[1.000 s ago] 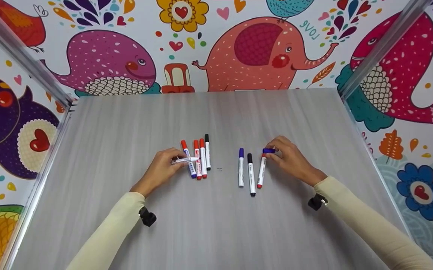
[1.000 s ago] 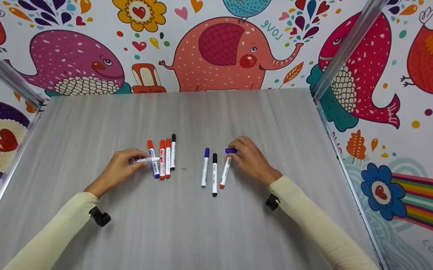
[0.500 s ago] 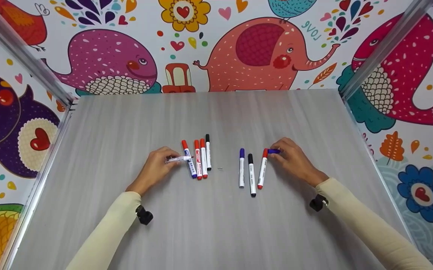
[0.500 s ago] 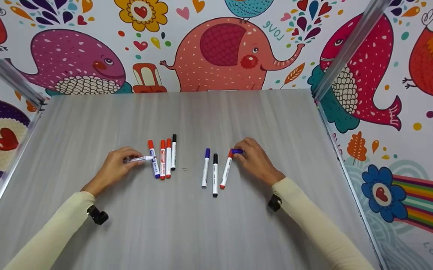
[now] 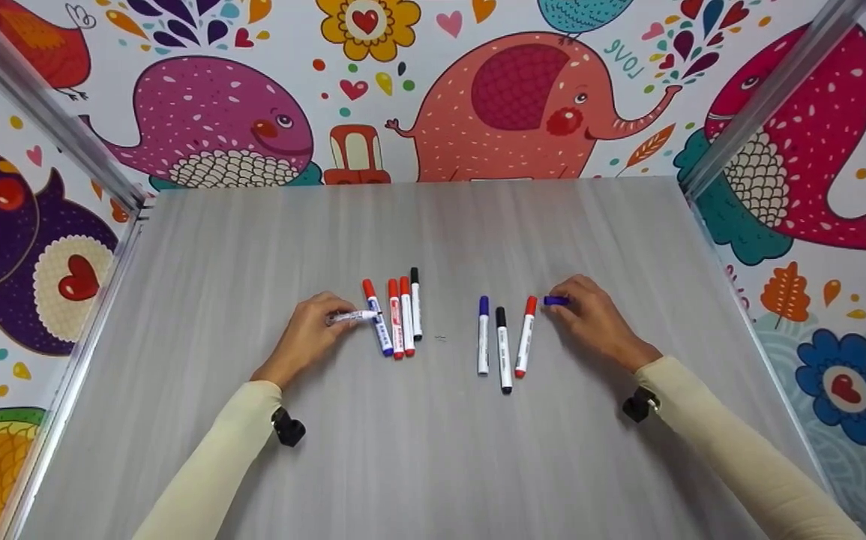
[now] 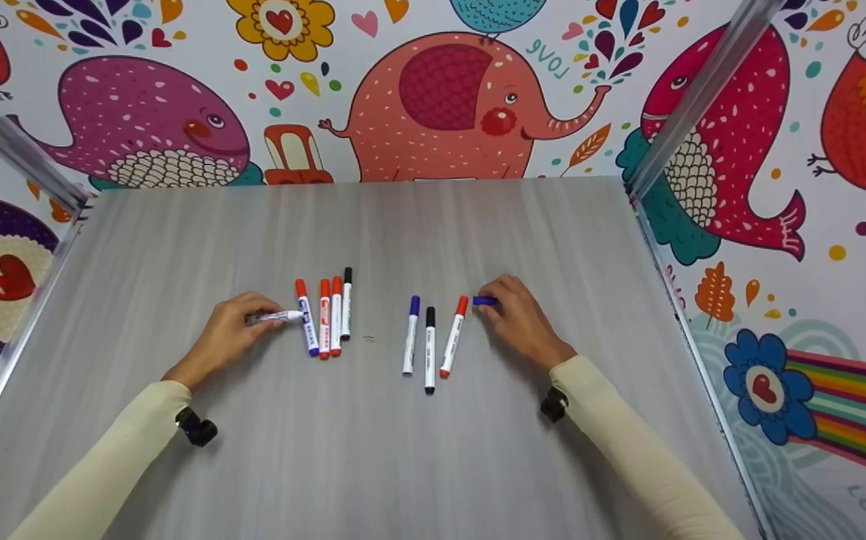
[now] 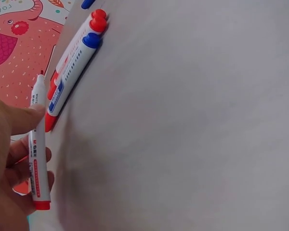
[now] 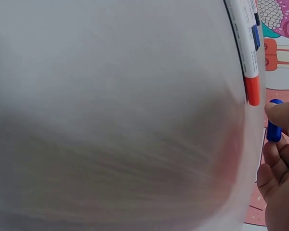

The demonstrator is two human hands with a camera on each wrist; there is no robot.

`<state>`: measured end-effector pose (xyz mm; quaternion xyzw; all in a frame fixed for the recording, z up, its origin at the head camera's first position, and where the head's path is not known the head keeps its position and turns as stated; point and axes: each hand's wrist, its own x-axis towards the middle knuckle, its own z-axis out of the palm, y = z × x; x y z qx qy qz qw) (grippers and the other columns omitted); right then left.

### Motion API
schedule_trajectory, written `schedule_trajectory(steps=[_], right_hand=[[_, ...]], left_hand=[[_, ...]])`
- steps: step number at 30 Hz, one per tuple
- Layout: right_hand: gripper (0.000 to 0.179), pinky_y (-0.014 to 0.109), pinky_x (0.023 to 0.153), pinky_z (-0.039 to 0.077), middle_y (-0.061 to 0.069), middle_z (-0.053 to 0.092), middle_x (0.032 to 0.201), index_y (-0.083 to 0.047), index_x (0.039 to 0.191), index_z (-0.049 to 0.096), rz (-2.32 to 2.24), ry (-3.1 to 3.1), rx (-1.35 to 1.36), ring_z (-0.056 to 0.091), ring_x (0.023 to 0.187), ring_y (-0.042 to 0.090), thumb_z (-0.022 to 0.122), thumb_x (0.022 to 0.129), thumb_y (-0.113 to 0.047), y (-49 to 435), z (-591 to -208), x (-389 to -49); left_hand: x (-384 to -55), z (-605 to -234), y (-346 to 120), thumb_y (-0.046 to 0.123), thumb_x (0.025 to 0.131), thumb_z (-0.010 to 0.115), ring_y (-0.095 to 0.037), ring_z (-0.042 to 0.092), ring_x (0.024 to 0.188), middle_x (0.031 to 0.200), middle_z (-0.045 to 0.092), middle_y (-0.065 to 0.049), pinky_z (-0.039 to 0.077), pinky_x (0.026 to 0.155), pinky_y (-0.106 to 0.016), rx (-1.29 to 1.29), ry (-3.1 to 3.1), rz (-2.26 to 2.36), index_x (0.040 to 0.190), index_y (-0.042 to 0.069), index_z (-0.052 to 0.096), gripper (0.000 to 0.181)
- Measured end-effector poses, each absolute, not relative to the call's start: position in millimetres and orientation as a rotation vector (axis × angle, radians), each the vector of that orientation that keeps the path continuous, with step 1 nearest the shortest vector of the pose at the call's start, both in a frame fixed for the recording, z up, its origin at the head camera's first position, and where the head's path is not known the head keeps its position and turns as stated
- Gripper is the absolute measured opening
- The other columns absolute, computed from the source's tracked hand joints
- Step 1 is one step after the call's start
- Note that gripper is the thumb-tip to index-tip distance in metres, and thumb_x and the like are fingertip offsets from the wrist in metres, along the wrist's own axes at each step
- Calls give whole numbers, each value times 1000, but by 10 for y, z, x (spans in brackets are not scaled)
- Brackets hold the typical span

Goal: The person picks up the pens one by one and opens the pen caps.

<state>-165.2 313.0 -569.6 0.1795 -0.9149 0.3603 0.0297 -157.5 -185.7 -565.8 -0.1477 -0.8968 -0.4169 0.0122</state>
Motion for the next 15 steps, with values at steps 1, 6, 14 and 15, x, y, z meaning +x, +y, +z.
schedule_trajectory(steps=[1, 6, 14, 15], right_hand=[[17, 40, 98, 57, 9, 69, 117, -3, 116, 76, 1108, -2817, 553, 64, 109, 24, 79, 100, 0, 3141, -5703, -1653], [16, 38, 94, 57, 10, 68, 114, -2, 115, 76, 1078, -2813, 541, 64, 105, 24, 80, 100, 0, 3193, -5740, -1663], [16, 37, 93, 53, 12, 69, 114, 0, 117, 76, 1103, -2824, 500, 62, 105, 26, 78, 101, 0, 3274, -5776, -1690], [16, 38, 93, 53, 12, 69, 114, 0, 117, 76, 1104, -2830, 491, 62, 105, 26, 78, 101, 0, 3283, -5780, -1692]], left_hand=[[-1579, -5666, -1860, -2, 94, 85, -21, 67, 97, 104, 75, -8, 57, 89, -41, -457, -2798, -1295, 109, 2, 83, 16], [-1598, -5695, -1862, -1, 94, 85, -22, 68, 98, 106, 76, -8, 56, 89, -41, -445, -2809, -1282, 109, 3, 84, 16], [-1619, -5746, -1881, -2, 95, 83, -26, 66, 103, 109, 74, -10, 56, 92, -46, -424, -2827, -1258, 111, 2, 83, 16], [-1625, -5752, -1883, -2, 95, 83, -27, 67, 103, 109, 74, -11, 56, 92, -47, -429, -2823, -1248, 111, 1, 83, 16]])
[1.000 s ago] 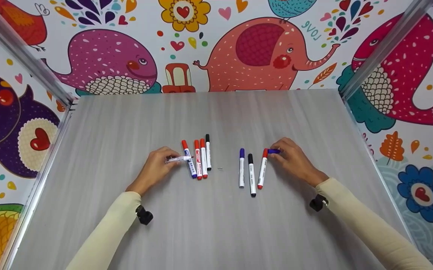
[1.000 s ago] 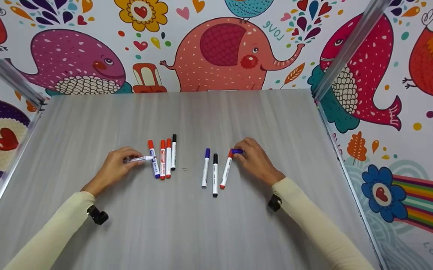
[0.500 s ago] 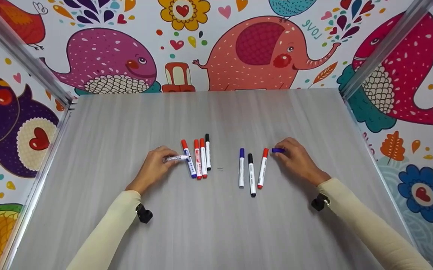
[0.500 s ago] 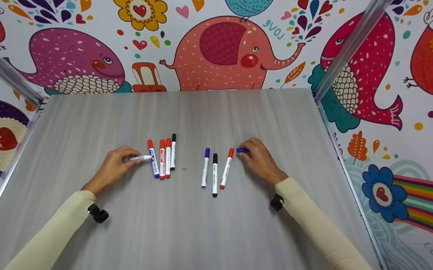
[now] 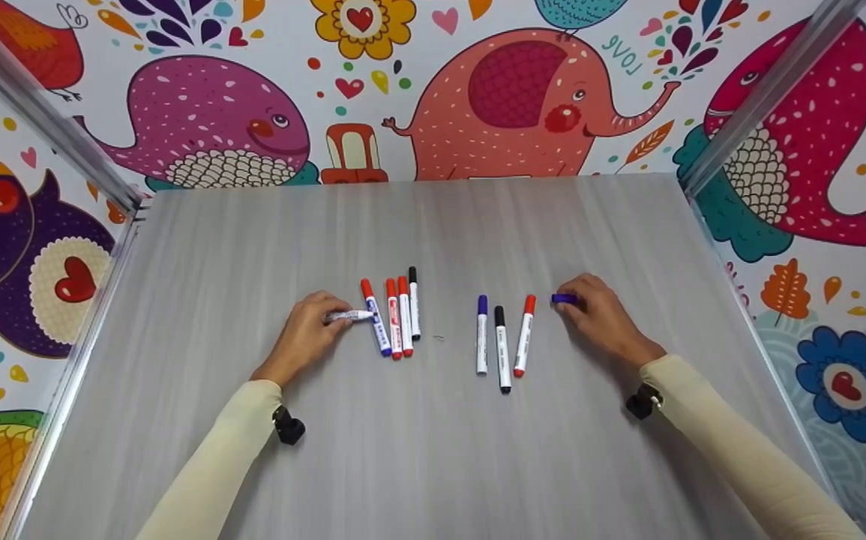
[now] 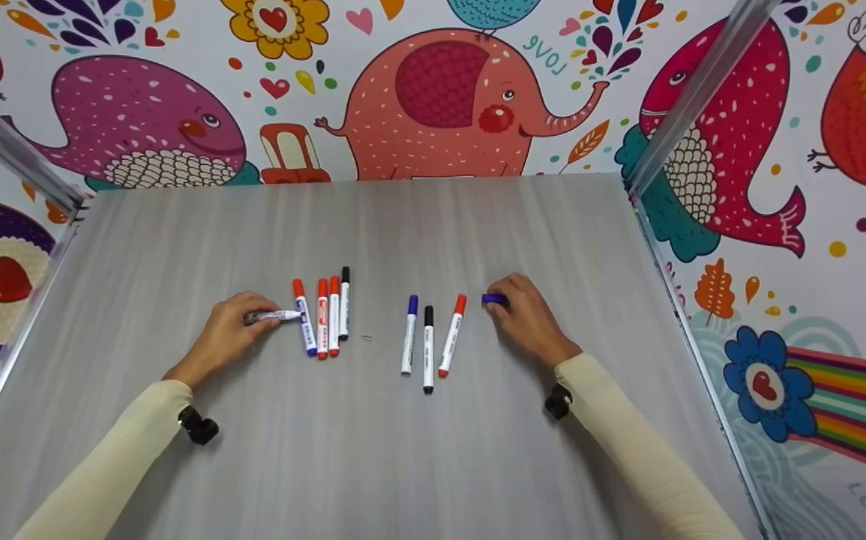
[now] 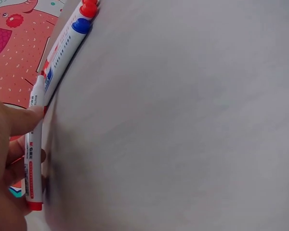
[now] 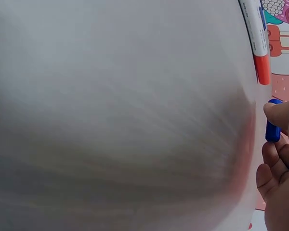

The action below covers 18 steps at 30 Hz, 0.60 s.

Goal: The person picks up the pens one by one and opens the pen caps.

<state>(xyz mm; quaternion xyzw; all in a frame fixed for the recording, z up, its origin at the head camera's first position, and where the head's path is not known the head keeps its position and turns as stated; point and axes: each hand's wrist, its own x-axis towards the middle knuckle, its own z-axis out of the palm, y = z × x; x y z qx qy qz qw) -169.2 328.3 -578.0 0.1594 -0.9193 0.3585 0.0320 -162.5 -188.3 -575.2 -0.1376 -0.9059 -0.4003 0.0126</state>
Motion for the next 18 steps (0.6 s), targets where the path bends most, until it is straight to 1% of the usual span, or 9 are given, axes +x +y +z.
schedule_trajectory(steps=[5, 11, 18], right_hand=[[16, 38, 92, 53, 12, 68, 116, -1, 119, 75, 1094, -2866, 459, 61, 104, 26, 77, 103, -2, 3317, -5798, -1708], [16, 38, 90, 52, 13, 68, 114, 0, 118, 74, 1090, -2868, 463, 60, 102, 27, 76, 103, -1, 3352, -5826, -1723], [16, 32, 85, 49, 14, 68, 111, 1, 116, 75, 1086, -2841, 482, 60, 99, 26, 78, 100, 1, 3363, -5853, -1734]], left_hand=[[-1644, -5772, -1893, -2, 95, 83, -31, 68, 106, 111, 74, -14, 57, 93, -49, -439, -2813, -1202, 110, -1, 82, 15], [-1659, -5811, -1918, -2, 95, 83, -31, 67, 108, 111, 74, -13, 56, 95, -49, -414, -2813, -1186, 111, 0, 82, 16], [-1678, -5841, -1960, -2, 94, 84, -33, 66, 108, 109, 74, -14, 55, 95, -52, -397, -2780, -1176, 109, -2, 82, 16]])
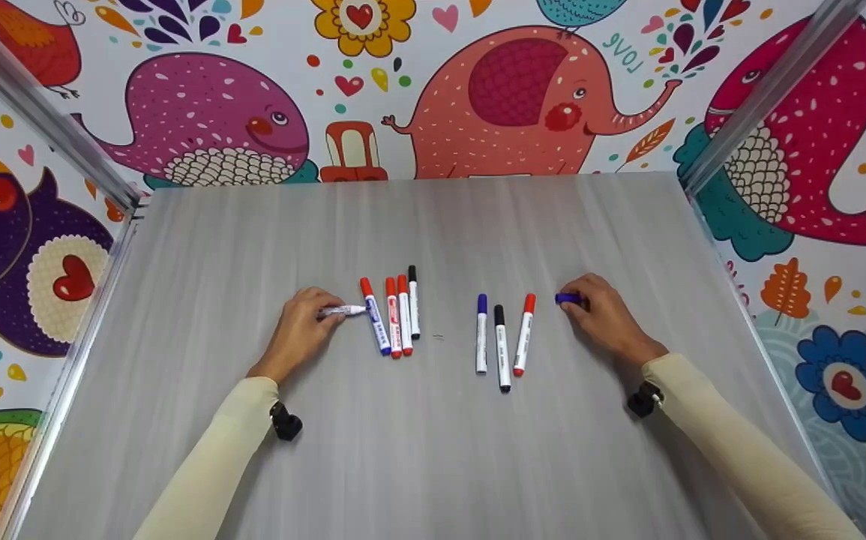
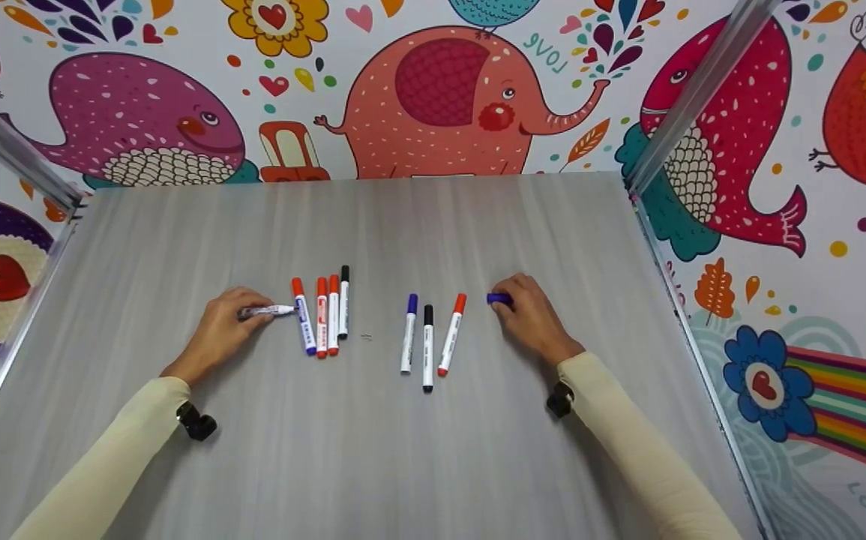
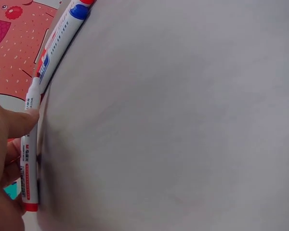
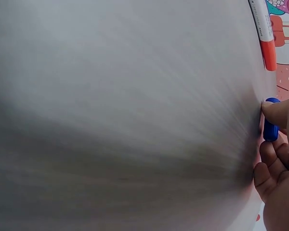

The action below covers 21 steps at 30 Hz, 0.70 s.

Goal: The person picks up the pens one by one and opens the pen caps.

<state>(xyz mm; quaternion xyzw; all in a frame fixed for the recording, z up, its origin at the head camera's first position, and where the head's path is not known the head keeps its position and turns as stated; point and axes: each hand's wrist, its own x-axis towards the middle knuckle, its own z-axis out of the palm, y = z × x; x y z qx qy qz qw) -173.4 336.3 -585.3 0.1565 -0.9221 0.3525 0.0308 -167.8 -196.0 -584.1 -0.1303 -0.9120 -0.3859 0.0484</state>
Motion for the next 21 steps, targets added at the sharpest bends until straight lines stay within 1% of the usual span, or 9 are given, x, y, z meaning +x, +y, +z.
schedule_trajectory(steps=[4, 7, 12, 16, 21], right_hand=[[16, 31, 84, 49, 15, 69, 111, 3, 115, 75, 1091, -2833, 488, 60, 99, 26, 78, 100, 2, 3370, -5852, -1735], [15, 33, 85, 49, 16, 69, 111, 3, 115, 75, 1093, -2840, 484, 60, 99, 27, 78, 100, 2, 3367, -5836, -1731], [16, 35, 87, 50, 16, 69, 112, 3, 116, 75, 1097, -2848, 474, 60, 101, 28, 78, 101, 2, 3355, -5822, -1729], [16, 36, 88, 50, 16, 68, 113, 2, 117, 75, 1113, -2847, 459, 60, 102, 28, 78, 101, -1, 3351, -5827, -1730], [18, 36, 89, 48, 16, 67, 115, 1, 118, 74, 1140, -2830, 449, 60, 102, 28, 78, 103, -7, 3349, -5821, -1735]], left_hand=[[-1686, -5858, -1983, -2, 95, 83, -32, 66, 109, 110, 74, -14, 55, 95, -51, -356, -2792, -1182, 111, -2, 82, 16], [-1681, -5855, -1994, -2, 96, 82, -31, 64, 110, 111, 74, -13, 56, 95, -49, -334, -2814, -1172, 112, -1, 82, 16], [-1678, -5845, -2008, -1, 96, 83, -32, 64, 109, 111, 74, -14, 54, 97, -51, -339, -2815, -1125, 112, -1, 82, 16], [-1674, -5832, -2023, 0, 96, 83, -34, 63, 109, 111, 74, -14, 48, 101, -55, -344, -2822, -1084, 111, -1, 82, 15], [-1660, -5808, -2042, 4, 96, 85, -35, 60, 116, 119, 73, -15, 41, 107, -59, -359, -2850, -1049, 118, 0, 80, 23]])
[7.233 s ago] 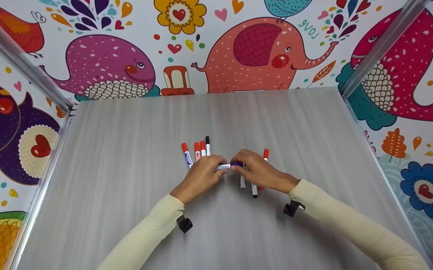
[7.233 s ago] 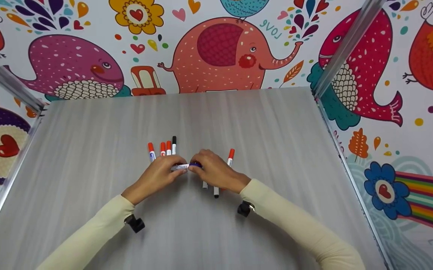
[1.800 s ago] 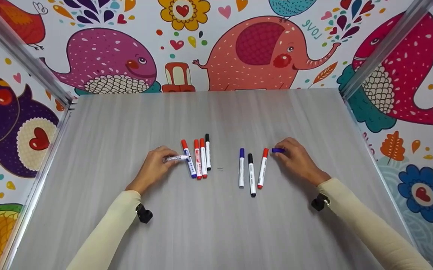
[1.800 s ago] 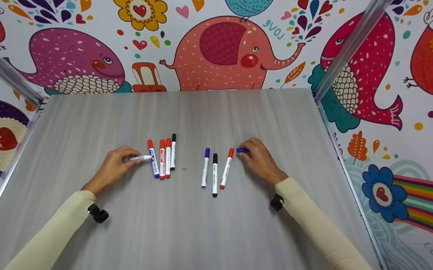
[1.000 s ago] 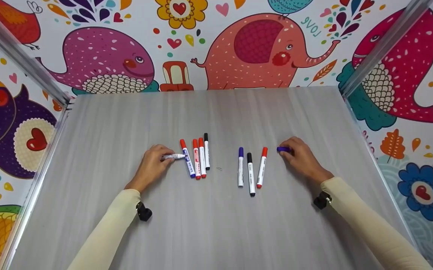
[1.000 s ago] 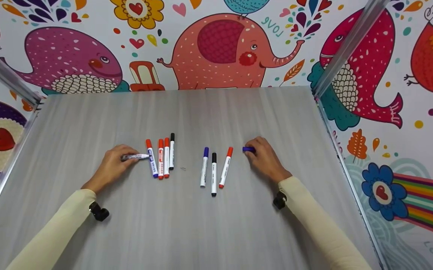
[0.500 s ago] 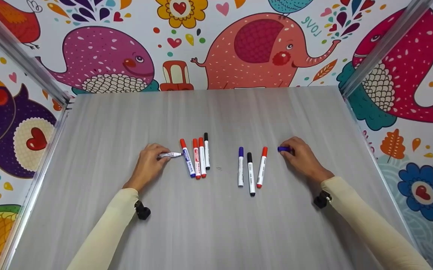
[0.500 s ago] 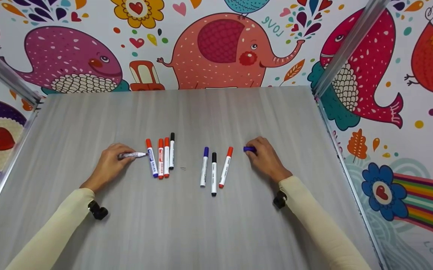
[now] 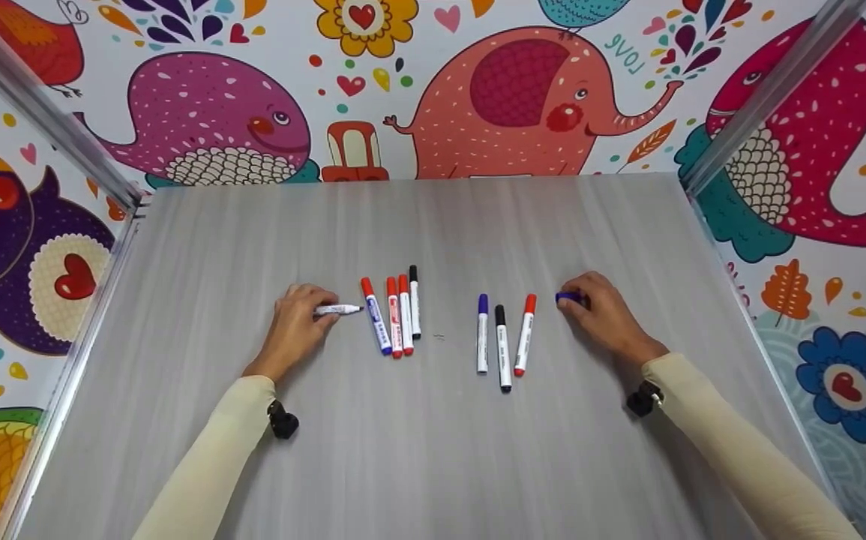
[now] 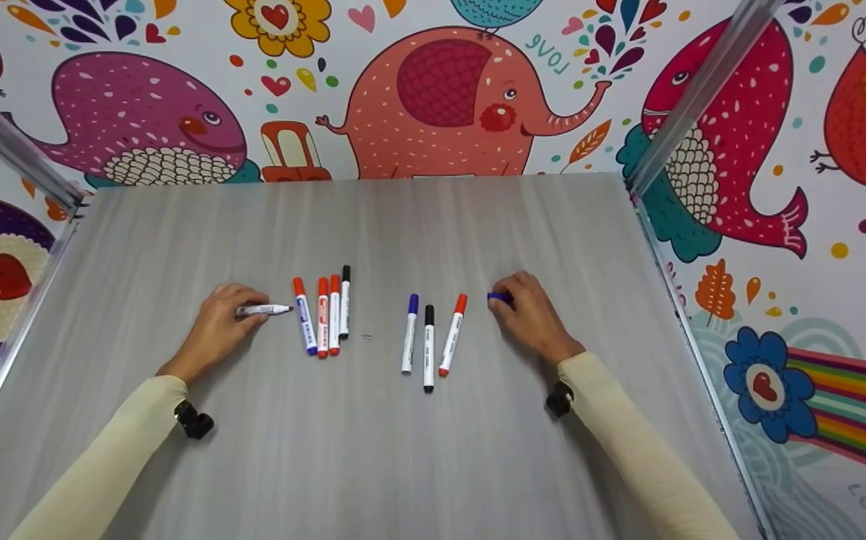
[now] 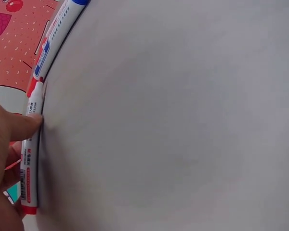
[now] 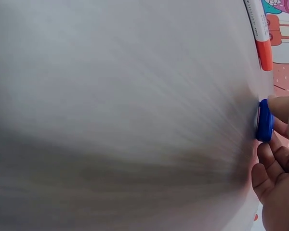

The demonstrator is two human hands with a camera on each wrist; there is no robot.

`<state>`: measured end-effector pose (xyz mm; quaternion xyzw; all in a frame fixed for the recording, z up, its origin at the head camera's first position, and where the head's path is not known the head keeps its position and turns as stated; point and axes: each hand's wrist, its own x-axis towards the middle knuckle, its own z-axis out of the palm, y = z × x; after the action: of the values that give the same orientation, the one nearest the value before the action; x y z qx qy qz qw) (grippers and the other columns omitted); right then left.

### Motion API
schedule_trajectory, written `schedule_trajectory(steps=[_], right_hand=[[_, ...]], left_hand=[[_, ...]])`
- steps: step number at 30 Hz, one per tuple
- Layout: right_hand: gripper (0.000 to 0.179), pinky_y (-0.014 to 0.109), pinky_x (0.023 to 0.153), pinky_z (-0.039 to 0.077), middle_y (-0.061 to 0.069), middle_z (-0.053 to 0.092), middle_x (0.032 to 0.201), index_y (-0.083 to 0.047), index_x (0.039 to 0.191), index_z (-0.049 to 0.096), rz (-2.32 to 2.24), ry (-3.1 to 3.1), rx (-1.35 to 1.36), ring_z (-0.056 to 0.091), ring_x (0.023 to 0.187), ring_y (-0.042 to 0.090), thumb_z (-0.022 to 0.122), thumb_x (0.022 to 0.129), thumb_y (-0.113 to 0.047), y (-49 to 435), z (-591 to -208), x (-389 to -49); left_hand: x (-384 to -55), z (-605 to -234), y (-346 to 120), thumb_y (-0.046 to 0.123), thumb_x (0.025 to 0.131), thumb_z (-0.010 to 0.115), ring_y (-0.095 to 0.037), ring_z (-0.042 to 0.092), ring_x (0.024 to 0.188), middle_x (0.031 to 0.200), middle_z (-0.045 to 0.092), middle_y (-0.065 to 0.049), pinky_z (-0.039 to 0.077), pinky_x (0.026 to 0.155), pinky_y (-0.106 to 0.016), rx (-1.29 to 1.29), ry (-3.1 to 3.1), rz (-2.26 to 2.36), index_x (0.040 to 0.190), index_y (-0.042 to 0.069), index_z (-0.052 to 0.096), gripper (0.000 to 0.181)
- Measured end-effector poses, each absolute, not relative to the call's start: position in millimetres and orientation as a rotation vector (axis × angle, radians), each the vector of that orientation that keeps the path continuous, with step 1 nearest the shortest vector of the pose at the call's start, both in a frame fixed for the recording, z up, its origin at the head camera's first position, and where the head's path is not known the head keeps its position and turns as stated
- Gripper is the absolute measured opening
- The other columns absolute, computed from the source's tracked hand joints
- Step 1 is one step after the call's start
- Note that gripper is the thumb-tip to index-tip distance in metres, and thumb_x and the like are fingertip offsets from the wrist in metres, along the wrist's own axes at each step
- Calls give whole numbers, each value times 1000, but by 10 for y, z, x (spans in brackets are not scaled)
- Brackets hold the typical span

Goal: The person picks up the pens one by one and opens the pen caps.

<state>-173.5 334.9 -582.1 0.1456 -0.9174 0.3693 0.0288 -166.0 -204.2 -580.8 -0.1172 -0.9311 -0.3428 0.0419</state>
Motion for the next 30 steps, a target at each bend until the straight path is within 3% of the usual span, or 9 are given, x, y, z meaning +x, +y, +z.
schedule_trajectory(steps=[7, 20, 30], right_hand=[[18, 29, 86, 44, 16, 66, 115, 2, 120, 73, 1163, -2800, 439, 58, 101, 26, 75, 106, -8, 3377, -5809, -1755], [19, 41, 91, 45, 19, 67, 117, 5, 121, 73, 1148, -2789, 461, 58, 105, 31, 74, 106, -7, 3355, -5789, -1782], [30, 49, 103, 47, 22, 68, 127, 7, 132, 70, 1160, -2778, 521, 59, 117, 35, 73, 106, -6, 3298, -5748, -1809]], left_hand=[[-1609, -5782, -2040, 4, 94, 87, -39, 55, 127, 127, 70, -18, 40, 111, -61, -382, -2826, -1008, 128, -4, 76, 37], [-1447, -5675, -1895, 2, 92, 88, -38, 56, 127, 129, 68, -19, 47, 109, -56, -455, -2717, -1038, 129, -4, 75, 40], [-1293, -5616, -1750, 2, 93, 87, -34, 58, 129, 132, 68, -15, 50, 111, -53, -530, -2673, -1122, 134, -4, 73, 43]])
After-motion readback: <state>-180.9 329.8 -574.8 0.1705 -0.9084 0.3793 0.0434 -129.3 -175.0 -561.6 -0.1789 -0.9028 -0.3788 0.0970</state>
